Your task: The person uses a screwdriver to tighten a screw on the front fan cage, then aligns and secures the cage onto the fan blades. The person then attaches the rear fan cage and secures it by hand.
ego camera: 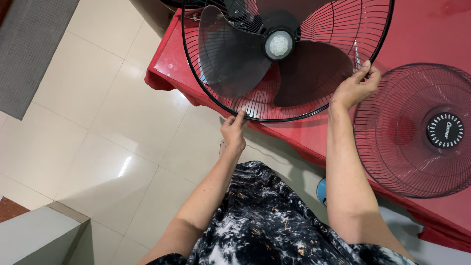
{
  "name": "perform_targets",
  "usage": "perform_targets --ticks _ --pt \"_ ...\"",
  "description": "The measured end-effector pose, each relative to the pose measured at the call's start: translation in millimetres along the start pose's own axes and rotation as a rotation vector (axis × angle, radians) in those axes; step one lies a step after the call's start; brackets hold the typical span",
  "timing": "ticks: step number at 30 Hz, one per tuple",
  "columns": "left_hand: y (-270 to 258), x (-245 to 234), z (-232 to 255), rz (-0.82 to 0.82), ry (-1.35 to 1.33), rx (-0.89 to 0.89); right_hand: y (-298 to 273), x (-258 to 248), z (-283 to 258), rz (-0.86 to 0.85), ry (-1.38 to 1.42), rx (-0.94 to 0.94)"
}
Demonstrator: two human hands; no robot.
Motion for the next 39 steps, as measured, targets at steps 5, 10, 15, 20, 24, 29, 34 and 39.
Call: perform_targets --ticks 5,10,15,20,24,29,34,39 --pt "-2.3 5.4 1.2 -0.037 -0.009 -0.021 2.2 1.2 0.8 0.020 -0.009 -0.016" --pt "4.1 2.5 -8.2 -0.022 -0.007 -0.004 1.4 2.3 -0.5 0.020 -0.004 -0.013" --pt "6.1 2.6 -17.4 -0.001 -0.015 0.010 3.8 3.0 -0.4 0.023 0.016 -0.025" --pt "-6.7 10.9 -8.8 -0.020 0.004 0.138 2.8 2.4 -1.8 0.029 -0.035 -0.021" --pt "-27.5 16.8 -14.2 -0.075 0.059 0.082 0.9 0.4 0.2 0.038 -0.025 -0.033" --pt "-39.7 26.8 -30.4 -0.068 0.002 -0.090 -0.5 -1.5 1.6 0.050 -0.066 -0.051" --pt "-34.5 26.9 -41.2 -0.101 -0.044 -0.082 1.8 0.4 2.9 0.045 -0.040 -0.009" --pt "-35.6 32.3 -32.0 -0.192 0.044 0.033 2.5 0.7 4.5 0.043 -0.012 0.012"
Point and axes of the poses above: each hand's wrist, its own y-axis towards the middle knuckle, its own x-axis out of the palm, z = x × y, the point moved 7 cm from there along y, towards the middle knuckle, and after that the axes turned 5 degrees about x, right-handed, at the moved point
